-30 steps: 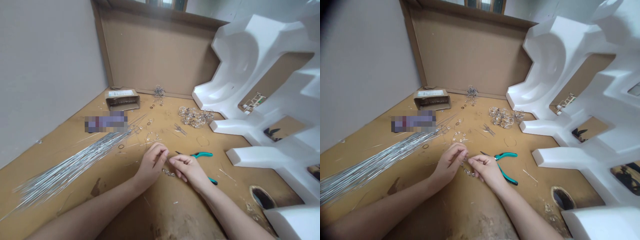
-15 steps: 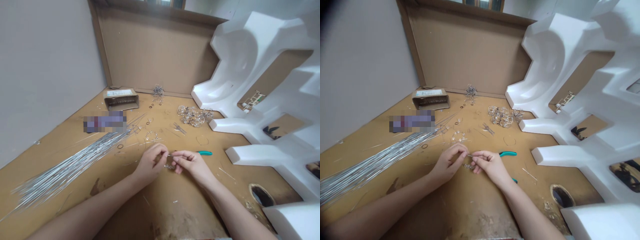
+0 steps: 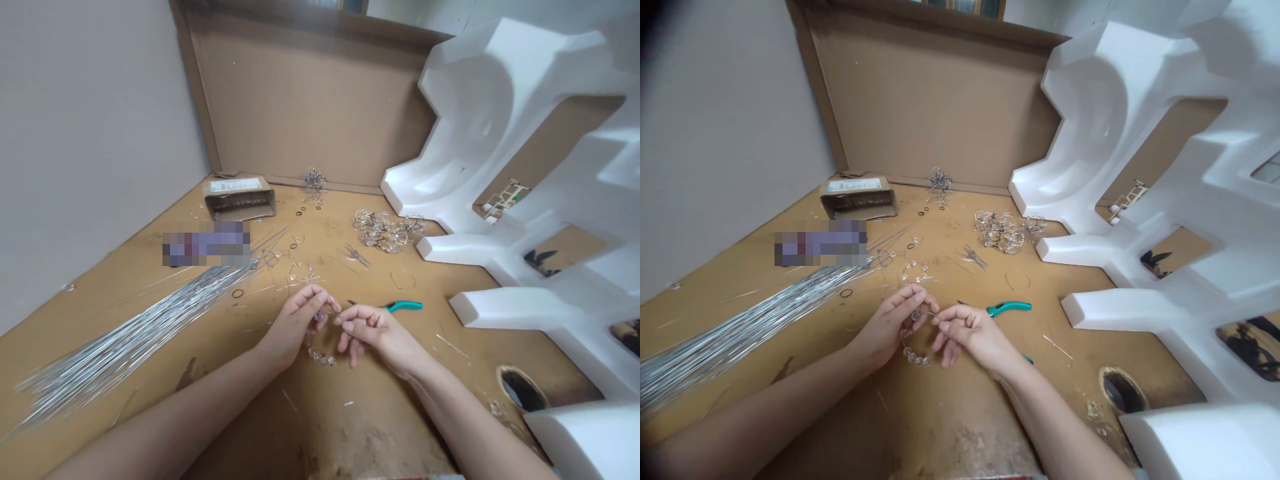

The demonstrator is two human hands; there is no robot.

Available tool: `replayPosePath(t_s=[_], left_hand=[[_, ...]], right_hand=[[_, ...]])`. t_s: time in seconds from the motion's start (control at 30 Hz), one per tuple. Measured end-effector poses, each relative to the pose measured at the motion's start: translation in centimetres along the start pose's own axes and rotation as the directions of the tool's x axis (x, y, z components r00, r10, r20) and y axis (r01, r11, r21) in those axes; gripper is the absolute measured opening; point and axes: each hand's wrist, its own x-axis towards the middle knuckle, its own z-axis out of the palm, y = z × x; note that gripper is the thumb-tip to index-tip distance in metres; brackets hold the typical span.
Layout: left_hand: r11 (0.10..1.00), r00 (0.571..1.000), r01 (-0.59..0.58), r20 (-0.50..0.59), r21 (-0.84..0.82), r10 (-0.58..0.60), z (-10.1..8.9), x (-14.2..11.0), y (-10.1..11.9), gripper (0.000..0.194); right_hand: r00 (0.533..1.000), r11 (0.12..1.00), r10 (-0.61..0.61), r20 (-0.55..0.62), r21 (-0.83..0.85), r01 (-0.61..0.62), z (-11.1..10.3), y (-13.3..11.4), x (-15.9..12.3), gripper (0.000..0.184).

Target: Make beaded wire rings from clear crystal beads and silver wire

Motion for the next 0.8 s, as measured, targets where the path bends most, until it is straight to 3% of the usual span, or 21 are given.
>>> replayPosePath(t_s=[0.17,0.43,0.57,0.63,0.7,0.73,0.8], left_hand=[[0.985,0.999,0.035,-0.008,-0.17,-0.037,0.2,0.1,-0.1,0.021],[0.993,1.0,0.007,-0.012,-0.122,-0.008,0.2,0.1,0.1,0.022],[0.996,1.0,-0.005,-0.03,-0.084,0.003,0.1,0.1,0.1,0.023],[0.997,0.999,-0.001,-0.042,-0.071,-0.002,0.1,0.1,0.2,0.023],[0.998,0.999,0.008,-0.045,-0.063,-0.011,0.2,0.0,0.3,0.024],[0.998,0.999,0.011,-0.042,-0.064,-0.013,0.2,0.0,0.4,0.024],[0.997,0.999,0.01,-0.03,-0.078,-0.012,0.3,-0.1,0.5,0.025]], right_hand=[[1.0,1.0,0.018,-0.004,-0.016,-0.019,0.3,0.1,0.0,0.029],[1.0,0.996,0.023,-0.005,-0.088,-0.023,0.6,0.4,0.0,0.03],[0.984,0.935,-0.104,-0.146,-0.352,0.046,-0.9,-0.2,-1.3,0.031],[0.941,0.765,-0.253,-0.225,-0.642,0.053,-2.6,-0.7,-2.3,0.029],[0.907,0.41,-0.386,-0.171,-0.912,0.003,-4.7,-1.2,-3.2,0.031],[0.907,0.238,-0.399,-0.135,-0.971,-0.04,-5.7,-1.3,-3.6,0.039],[0.943,0.044,-0.316,-0.108,-0.994,-0.099,-7.2,-1.4,-4.3,0.055]])
